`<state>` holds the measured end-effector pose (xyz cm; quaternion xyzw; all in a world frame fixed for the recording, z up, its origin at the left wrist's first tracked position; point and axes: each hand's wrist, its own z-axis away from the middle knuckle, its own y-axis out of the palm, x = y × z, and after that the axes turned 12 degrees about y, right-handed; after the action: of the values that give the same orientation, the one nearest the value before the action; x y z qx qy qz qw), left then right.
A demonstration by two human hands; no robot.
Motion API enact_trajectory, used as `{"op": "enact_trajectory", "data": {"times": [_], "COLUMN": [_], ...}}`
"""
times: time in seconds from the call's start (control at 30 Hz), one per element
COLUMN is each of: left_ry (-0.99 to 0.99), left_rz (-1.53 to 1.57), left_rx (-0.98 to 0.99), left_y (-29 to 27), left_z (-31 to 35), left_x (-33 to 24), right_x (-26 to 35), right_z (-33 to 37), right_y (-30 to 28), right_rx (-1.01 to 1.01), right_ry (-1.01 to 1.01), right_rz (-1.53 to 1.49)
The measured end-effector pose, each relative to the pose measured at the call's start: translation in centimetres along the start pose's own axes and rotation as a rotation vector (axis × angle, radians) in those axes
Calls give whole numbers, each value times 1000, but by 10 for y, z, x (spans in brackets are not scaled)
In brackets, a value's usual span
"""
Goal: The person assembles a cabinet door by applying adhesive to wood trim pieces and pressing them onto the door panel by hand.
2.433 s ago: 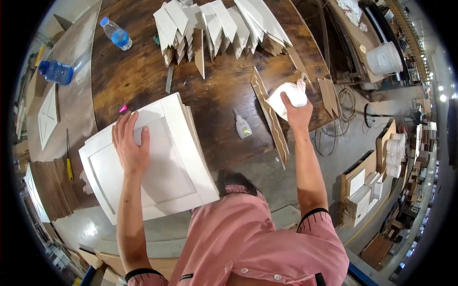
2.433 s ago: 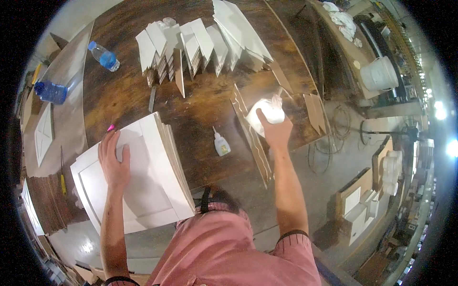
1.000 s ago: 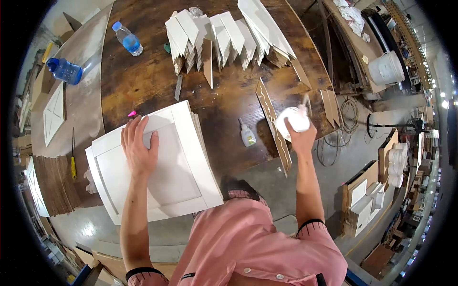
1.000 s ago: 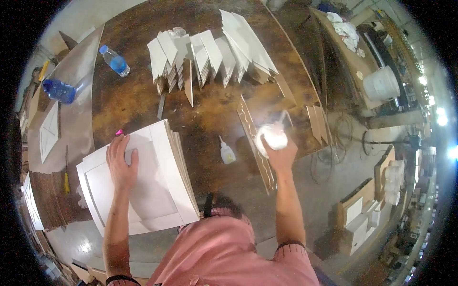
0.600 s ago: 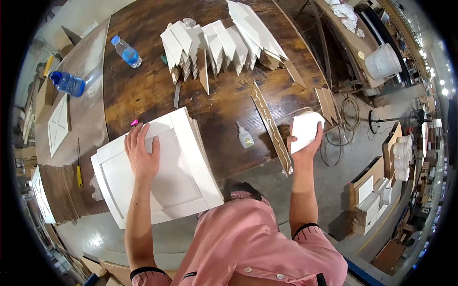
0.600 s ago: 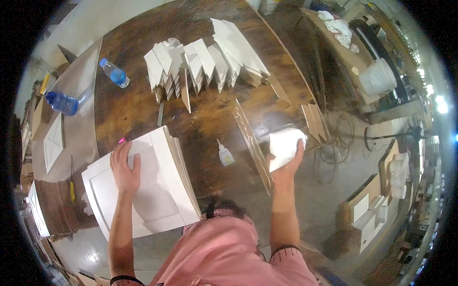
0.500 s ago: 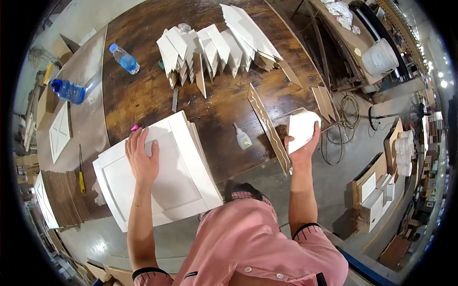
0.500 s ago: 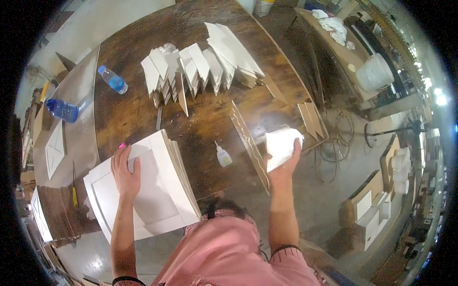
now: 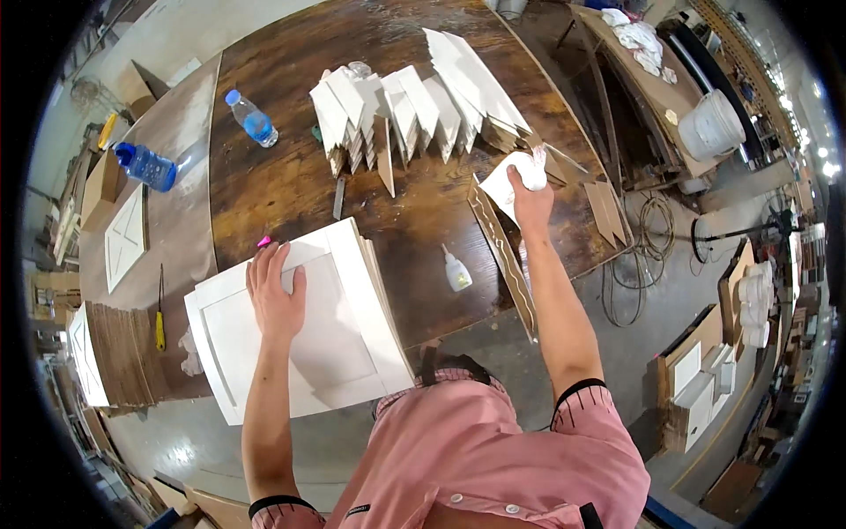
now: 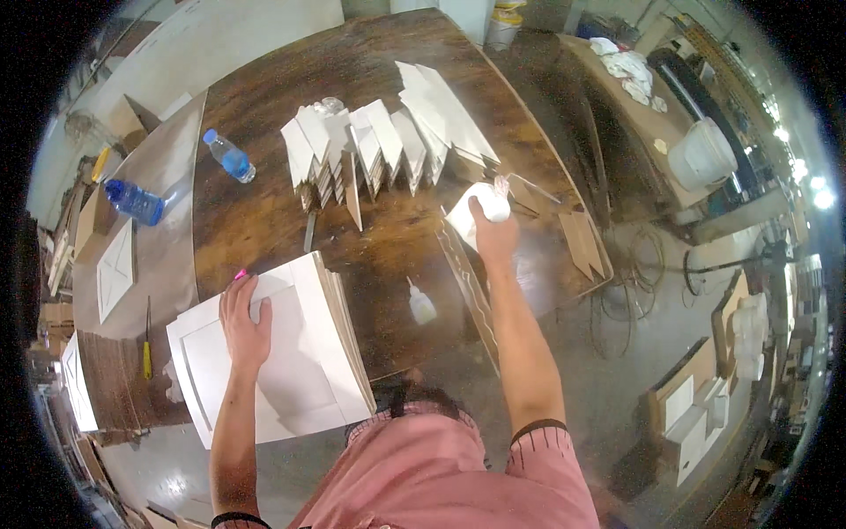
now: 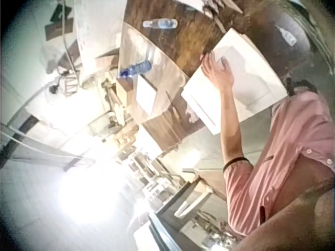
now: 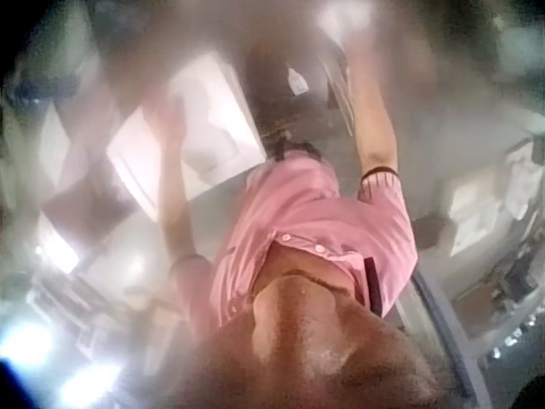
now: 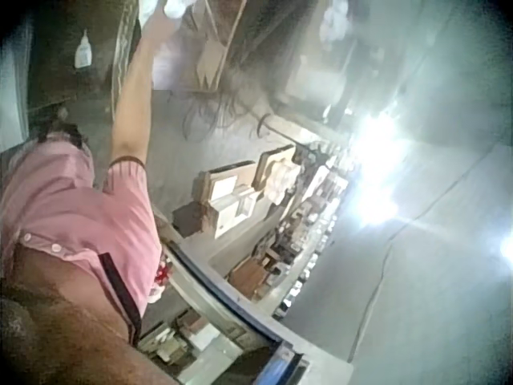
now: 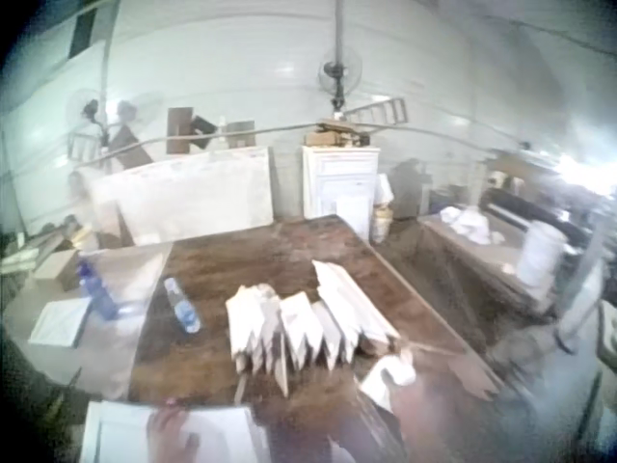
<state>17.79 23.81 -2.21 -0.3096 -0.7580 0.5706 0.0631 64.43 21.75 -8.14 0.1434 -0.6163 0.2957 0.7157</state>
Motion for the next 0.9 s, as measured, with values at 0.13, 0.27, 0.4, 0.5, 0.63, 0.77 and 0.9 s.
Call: {"op": "enact_trajectory", "data": {"times": [0.13, 0.27, 0.4, 0.5, 0.63, 0.77, 0.9], "left_ry": [8, 7, -13, 23, 28, 127, 401], "left_rz": [4, -23, -1, 16, 10, 38, 440], "left_rx": [-23, -24, -41, -34, -36, -118, -140], "left_y": [2, 2, 1, 4, 3, 5, -28], "left_z": [1, 2, 7, 2, 3, 7, -17], "left_x": [1, 1, 2, -1, 4, -3, -102], "right_x": [-3, -2, 9, -2, 8, 20, 38], "right_z": [-8, -10, 15, 30, 86, 144, 184], "right_y": [11, 10, -23, -48, -71, -79, -83], "right_rx": [15, -46, -43, -70, 94, 153, 164], "right_ry": [16, -23, 21, 139, 439, 482, 538], "right_rz": [59, 277, 58, -487, -889, -1043, -1169]}}
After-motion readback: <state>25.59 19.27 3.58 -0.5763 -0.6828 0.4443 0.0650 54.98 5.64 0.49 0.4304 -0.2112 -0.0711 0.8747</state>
